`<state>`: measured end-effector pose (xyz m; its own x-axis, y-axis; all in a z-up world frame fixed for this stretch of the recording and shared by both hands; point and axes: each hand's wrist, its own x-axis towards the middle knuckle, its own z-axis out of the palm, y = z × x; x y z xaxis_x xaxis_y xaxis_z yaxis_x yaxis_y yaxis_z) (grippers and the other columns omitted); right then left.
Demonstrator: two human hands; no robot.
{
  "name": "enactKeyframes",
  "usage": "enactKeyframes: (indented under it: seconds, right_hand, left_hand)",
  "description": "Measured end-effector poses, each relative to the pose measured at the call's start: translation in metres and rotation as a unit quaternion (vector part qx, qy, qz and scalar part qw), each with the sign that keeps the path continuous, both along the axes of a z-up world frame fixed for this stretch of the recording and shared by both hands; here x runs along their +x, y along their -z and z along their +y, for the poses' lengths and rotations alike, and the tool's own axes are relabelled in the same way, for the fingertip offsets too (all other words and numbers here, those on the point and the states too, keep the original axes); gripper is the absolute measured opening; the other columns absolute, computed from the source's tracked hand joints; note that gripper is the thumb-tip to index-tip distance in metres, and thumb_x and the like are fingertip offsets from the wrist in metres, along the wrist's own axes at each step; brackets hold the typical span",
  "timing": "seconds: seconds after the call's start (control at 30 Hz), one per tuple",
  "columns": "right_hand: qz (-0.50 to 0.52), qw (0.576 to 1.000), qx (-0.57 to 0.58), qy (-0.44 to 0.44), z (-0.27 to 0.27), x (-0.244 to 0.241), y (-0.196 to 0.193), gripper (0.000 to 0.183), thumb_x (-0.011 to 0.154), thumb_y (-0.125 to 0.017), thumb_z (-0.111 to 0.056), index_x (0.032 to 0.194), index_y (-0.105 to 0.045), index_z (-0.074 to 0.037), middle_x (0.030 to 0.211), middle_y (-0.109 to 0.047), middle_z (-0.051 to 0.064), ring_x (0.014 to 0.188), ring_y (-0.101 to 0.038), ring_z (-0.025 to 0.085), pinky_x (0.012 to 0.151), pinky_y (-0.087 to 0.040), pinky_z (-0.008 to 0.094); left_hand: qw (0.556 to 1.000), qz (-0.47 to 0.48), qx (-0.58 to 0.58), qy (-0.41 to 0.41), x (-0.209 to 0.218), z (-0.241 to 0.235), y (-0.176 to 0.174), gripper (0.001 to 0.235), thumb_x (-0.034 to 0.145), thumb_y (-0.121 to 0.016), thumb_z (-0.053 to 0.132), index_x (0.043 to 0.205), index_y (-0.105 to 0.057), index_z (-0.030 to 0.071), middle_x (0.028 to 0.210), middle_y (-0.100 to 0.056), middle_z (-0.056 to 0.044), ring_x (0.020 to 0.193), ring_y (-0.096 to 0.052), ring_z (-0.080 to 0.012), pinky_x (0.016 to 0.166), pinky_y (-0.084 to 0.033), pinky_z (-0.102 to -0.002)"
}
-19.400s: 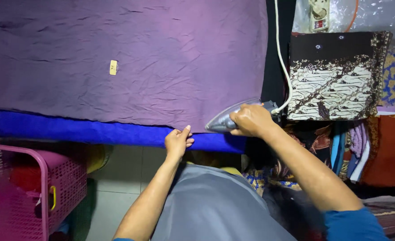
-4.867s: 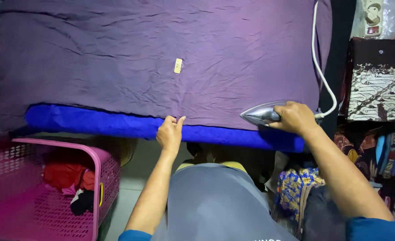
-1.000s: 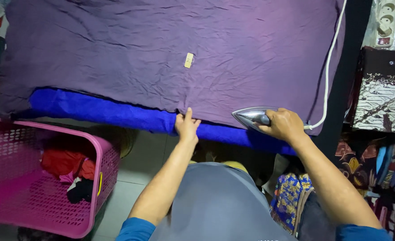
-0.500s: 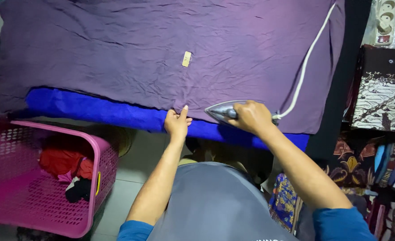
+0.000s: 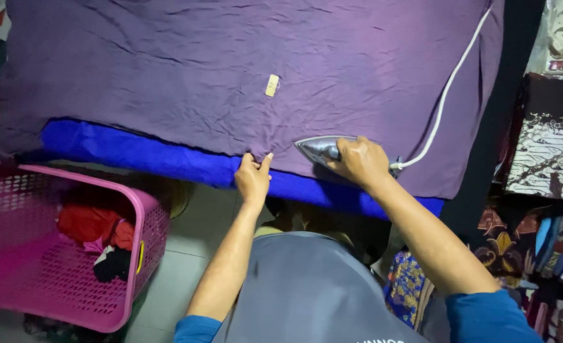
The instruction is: Ironing a long purple garment on a flat surface.
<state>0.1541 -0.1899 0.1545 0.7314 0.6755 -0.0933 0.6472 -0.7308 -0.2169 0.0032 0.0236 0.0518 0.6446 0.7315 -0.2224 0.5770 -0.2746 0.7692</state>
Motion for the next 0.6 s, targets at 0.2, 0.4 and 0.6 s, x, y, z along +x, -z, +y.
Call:
enactKeyframes:
  seconds: [0.2,0.4,0.6]
  right_hand:
    - [-0.03,0.999,0.021,0.029,0.007,0.015,0.001,0.043,0.077,-0.083,-0.05,0.079,-0.071,-0.009,0.068,-0.068,0.021,0.066,-0.071,0.04,0.058,-0.058,0.05]
    - [0.047,0.994,-0.015,-0.093,-0.002,0.017,0.0,0.042,0.075,-0.081,-0.049,0.079,-0.071,-0.009,0.068,-0.068,0.021,0.066,-0.07,0.041,0.062,-0.058,0.052]
    - [0.033,0.993,-0.02,-0.108,-0.001,0.015,-0.002,0.047,0.079,-0.077,-0.053,0.083,-0.07,-0.007,0.068,-0.068,0.021,0.07,-0.07,0.041,0.064,-0.057,0.052]
  left_hand:
    - [0.984,0.072,0.147,0.076,0.002,0.004,-0.005,0.042,0.089,-0.079,0.042,0.087,-0.062,0.004,0.074,-0.072,-0.018,0.069,-0.069,-0.0419,0.06,-0.05,-0.053]
    - [0.997,-0.004,0.078,0.003,0.006,0.012,0.01,0.034,0.086,-0.082,0.034,0.088,-0.067,0.003,0.074,-0.074,-0.017,0.068,-0.071,-0.0355,0.061,-0.054,-0.046]
    - [0.885,-0.114,-0.392,-0.222,0.004,0.025,0.058,0.027,0.09,-0.074,0.021,0.104,-0.062,0.001,0.08,-0.067,-0.006,0.062,-0.065,-0.0141,0.057,-0.063,-0.033]
